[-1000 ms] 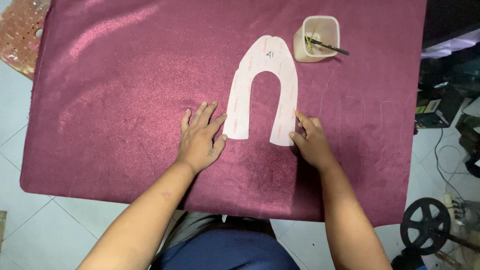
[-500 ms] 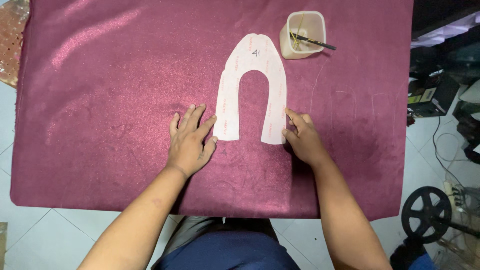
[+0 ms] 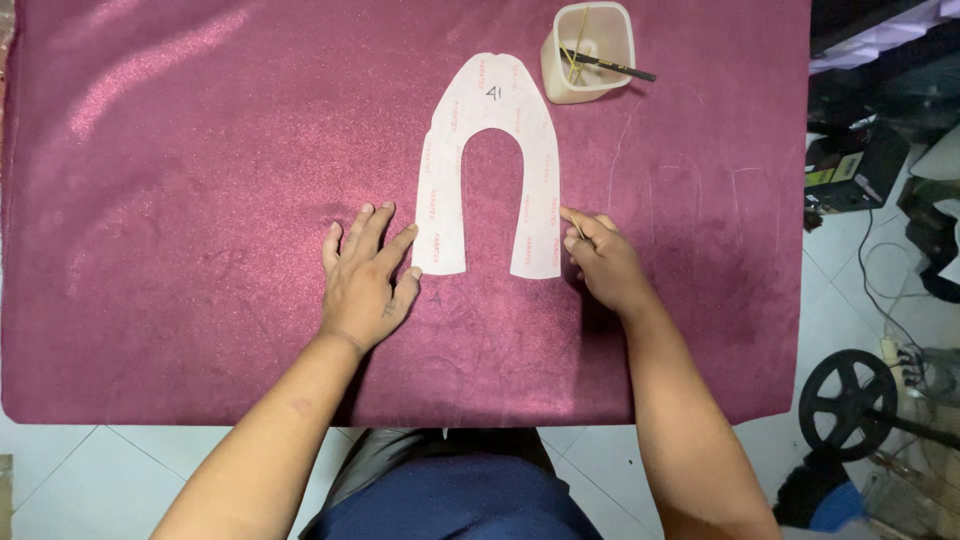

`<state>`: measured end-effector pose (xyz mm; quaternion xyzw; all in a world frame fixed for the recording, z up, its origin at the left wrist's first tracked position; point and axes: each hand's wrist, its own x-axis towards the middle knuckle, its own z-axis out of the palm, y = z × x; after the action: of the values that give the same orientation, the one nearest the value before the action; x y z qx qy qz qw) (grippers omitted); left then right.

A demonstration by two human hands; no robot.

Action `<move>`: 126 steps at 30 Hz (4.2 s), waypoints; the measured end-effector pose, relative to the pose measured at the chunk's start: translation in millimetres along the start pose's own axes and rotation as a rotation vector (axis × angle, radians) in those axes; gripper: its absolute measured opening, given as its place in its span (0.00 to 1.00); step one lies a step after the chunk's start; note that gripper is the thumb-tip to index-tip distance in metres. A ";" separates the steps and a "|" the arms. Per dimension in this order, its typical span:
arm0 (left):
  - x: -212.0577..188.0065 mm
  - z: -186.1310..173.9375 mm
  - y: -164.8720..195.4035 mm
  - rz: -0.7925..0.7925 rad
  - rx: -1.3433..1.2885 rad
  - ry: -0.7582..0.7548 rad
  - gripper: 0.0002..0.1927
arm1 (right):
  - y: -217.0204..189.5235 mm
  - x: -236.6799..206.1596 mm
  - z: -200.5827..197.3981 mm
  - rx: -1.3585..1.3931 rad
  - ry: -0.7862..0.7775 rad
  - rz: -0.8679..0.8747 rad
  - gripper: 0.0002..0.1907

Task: The person smooths and aligns a maroon fabric over the work table, then places a U-shaped paper pattern labeled 41 on the fabric and traces around its edge with a marking pen, repositioning the pattern to trace the remaining side.

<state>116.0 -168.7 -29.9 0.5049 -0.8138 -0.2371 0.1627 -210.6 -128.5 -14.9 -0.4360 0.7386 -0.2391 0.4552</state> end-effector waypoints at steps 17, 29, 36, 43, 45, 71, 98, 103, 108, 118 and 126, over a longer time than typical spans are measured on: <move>-0.7 1.3 2.4 0.007 -0.005 0.038 0.24 | -3.6 -2.8 5.7 -0.174 0.052 -0.082 0.35; 2.2 6.3 8.2 -0.034 0.089 -0.004 0.25 | 5.7 2.6 6.3 -0.249 0.060 -0.105 0.35; 32.4 39.2 74.5 -0.051 0.239 -0.298 0.23 | 14.2 8.4 7.0 -0.304 0.060 -0.142 0.35; 50.7 51.9 136.2 -0.221 0.441 -0.476 0.44 | -0.8 14.8 1.2 -0.461 0.109 -0.460 0.29; 51.2 56.0 138.4 -0.233 0.509 -0.507 0.44 | -20.0 21.5 6.5 -0.296 0.118 -0.428 0.13; 35.6 75.7 130.0 -0.222 0.150 -0.488 0.25 | -114.0 39.6 92.9 -0.388 -0.585 -0.665 0.10; 80.9 21.1 127.3 -0.318 0.330 -0.622 0.53 | -130.9 100.0 64.2 -0.424 -0.308 -0.726 0.11; 95.7 12.2 125.1 -0.194 0.526 -0.713 0.62 | -139.3 126.0 62.6 -0.305 -0.234 -0.543 0.11; 108.0 5.6 126.9 -0.286 0.458 -0.835 0.67 | -133.3 140.4 55.7 -0.387 -0.179 -0.633 0.11; 112.0 13.5 122.6 -0.048 0.657 -0.829 0.61 | -134.0 150.9 49.9 -0.437 -0.145 -0.734 0.09; 115.3 7.6 129.6 -0.317 0.421 -0.783 0.71 | -133.8 154.1 46.8 -0.398 -0.064 -0.736 0.10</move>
<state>-34.7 -221.8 38.1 0.5176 -0.7573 -0.2614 -0.3005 -144.0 -326.8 -8.1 -0.7575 0.5508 -0.2245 0.2691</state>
